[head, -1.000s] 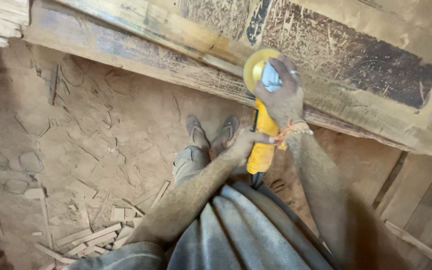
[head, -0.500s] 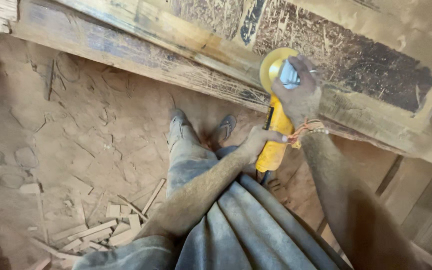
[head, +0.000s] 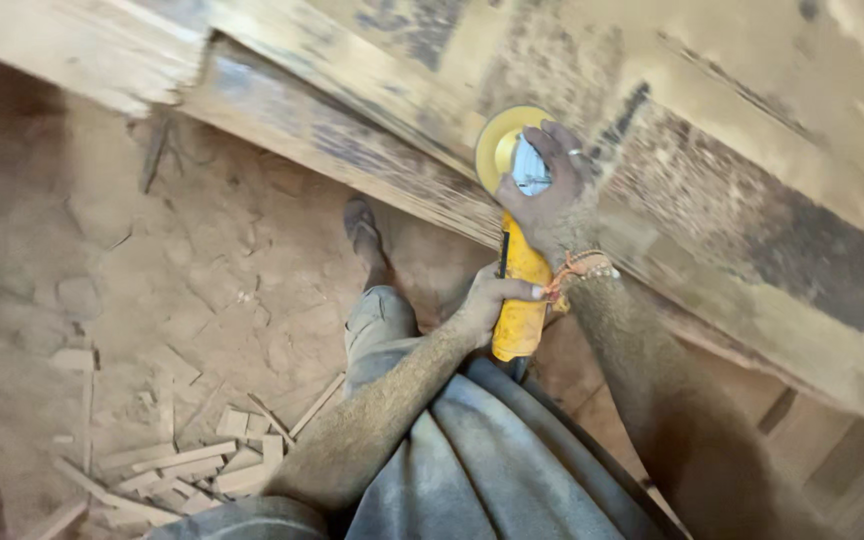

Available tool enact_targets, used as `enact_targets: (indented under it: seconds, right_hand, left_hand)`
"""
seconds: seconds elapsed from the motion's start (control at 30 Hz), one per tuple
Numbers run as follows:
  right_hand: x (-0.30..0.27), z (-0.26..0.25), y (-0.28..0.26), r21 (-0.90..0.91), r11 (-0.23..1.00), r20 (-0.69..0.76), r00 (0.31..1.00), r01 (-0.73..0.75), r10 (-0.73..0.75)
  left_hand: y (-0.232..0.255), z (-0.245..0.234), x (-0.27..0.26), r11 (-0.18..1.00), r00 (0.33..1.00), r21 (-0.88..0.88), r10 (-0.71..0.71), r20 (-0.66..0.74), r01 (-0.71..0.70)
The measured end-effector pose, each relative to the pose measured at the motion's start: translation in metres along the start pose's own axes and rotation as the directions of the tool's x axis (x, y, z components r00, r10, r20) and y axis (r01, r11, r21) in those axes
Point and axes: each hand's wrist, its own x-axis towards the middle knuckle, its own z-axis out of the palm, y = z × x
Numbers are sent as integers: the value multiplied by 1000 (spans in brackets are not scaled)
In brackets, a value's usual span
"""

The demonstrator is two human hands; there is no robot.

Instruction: The person uses a power angle grinder with a sanding disc to sand the surface of a wooden beam, moving the tool back and forth across different sections of the wood.

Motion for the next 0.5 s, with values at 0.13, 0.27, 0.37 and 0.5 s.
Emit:
enact_targets:
  seconds: [0.13,0.27,0.37,0.5]
  right_hand:
    - [34,33,-34,73,997,66,998,3,-8]
    - [60,60,-64,46,998,91,994,52,-56]
    - [79,76,-86,39,995,99,990,94,-97]
    - [107,95,-116,62,990,131,982,129,-137]
  left_hand:
    - [34,-24,-8,999,999,12,34,-15,-34]
    - [73,-41,-10,995,995,-15,97,-17,-97]
    - [99,-50,-17,994,994,-29,101,-29,-102]
    - [140,-55,-23,987,986,-32,157,-63,-159]
